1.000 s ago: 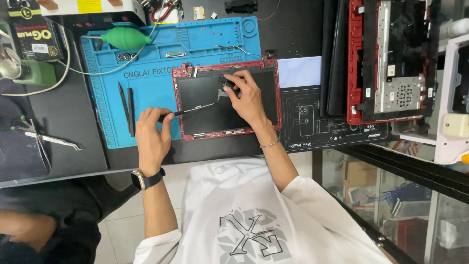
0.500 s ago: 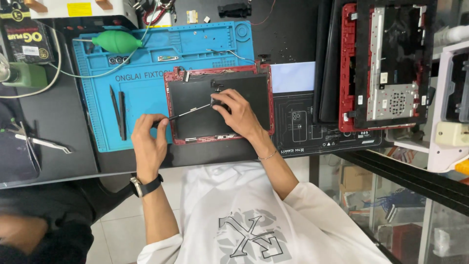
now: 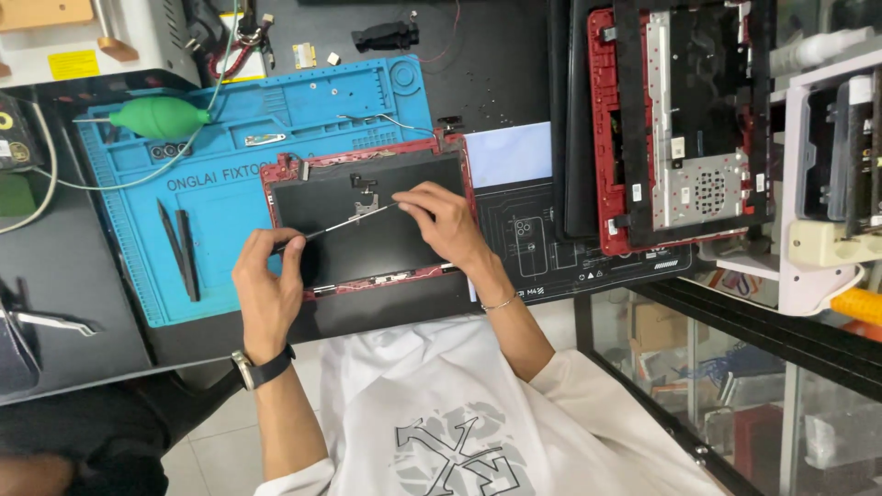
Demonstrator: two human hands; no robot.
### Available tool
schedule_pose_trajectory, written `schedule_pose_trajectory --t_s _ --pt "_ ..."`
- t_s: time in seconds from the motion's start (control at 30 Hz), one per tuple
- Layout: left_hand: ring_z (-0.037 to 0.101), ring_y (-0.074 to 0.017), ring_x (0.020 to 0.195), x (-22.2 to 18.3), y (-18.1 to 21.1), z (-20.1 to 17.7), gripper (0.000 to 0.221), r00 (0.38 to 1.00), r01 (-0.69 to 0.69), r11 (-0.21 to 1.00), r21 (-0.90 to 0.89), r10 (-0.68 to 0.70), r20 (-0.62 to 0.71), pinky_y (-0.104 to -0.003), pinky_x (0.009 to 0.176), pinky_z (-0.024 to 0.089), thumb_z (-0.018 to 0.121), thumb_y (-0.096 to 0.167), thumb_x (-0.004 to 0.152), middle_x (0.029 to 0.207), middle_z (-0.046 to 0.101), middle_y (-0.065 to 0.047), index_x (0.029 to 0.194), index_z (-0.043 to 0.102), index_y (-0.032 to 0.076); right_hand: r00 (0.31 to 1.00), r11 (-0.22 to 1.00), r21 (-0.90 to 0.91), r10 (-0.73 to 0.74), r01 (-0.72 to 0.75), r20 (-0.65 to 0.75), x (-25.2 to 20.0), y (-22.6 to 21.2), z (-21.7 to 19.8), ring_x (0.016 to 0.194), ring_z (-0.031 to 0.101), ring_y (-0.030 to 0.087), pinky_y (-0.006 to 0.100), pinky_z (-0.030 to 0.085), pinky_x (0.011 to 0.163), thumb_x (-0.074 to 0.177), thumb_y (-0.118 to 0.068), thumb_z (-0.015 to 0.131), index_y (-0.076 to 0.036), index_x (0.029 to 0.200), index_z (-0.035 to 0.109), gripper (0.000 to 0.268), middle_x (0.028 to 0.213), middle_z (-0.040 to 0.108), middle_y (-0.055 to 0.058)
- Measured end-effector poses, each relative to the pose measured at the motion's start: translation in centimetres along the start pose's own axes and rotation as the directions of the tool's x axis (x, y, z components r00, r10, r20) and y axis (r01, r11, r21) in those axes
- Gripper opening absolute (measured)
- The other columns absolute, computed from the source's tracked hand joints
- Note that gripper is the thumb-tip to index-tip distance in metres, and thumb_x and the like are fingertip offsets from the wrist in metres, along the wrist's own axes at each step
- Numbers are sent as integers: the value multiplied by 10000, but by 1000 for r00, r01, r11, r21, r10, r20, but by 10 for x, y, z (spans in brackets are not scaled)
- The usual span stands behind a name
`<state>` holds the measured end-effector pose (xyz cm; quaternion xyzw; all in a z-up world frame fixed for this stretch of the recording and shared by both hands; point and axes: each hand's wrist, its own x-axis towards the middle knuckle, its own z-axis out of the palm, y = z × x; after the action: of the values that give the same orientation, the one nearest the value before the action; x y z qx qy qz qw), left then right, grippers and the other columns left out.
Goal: The person repairs a disassembled red laptop display on a blue silicone mat. They use a screwdriver and spudger to work on the screen bezel, then route and connect a thin ribbon cable along the bottom edge of the screen, pressing the connector into place with both hands.
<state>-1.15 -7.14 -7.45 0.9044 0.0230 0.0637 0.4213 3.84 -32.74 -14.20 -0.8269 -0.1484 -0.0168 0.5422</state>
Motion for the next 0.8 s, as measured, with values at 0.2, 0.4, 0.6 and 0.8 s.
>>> schedule_pose_trajectory --t_s 0.2,0.4,0.6,0.8 --pt "626 -305 808 4 13 8 78 999 47 999 25 -47 -15 -382 746 487 696 63 1006 914 648 -152 1006 679 -13 953 983 -181 -44 -12 -299 20 28 -54 992 728 265 368 582 864 965 28 657 -40 1135 746 204 1067 756 105" --pt "636 -307 841 1 16 -2 89 993 91 995 48 -88 -78 -373 716 469 679 71 1019 948 672 -157 1015 675 -18 946 950 -306 -45 -59 -321 47 61 -66 917 690 297 383 558 785 935 13 709 -25 1099 749 173 1028 753 121" --pt "636 -285 835 -12 8 2 131 986 98 995 22 -94 -134 -370 776 499 671 99 1054 950 674 -156 1032 664 -30 936 967 -195 93 -167 -341 44 60 -66 908 703 208 292 546 658 928 30 716 -34 1174 730 255 1151 712 134" --pt "556 -277 633 -15 -2 21 219 898 431 903 7 -428 -99 -386 632 467 626 200 1097 740 629 -158 1025 664 -3 945 984 -125 82 -127 -317 18 50 -57 897 681 164 274 585 740 943 -9 772 -62 1228 728 293 1159 667 71"
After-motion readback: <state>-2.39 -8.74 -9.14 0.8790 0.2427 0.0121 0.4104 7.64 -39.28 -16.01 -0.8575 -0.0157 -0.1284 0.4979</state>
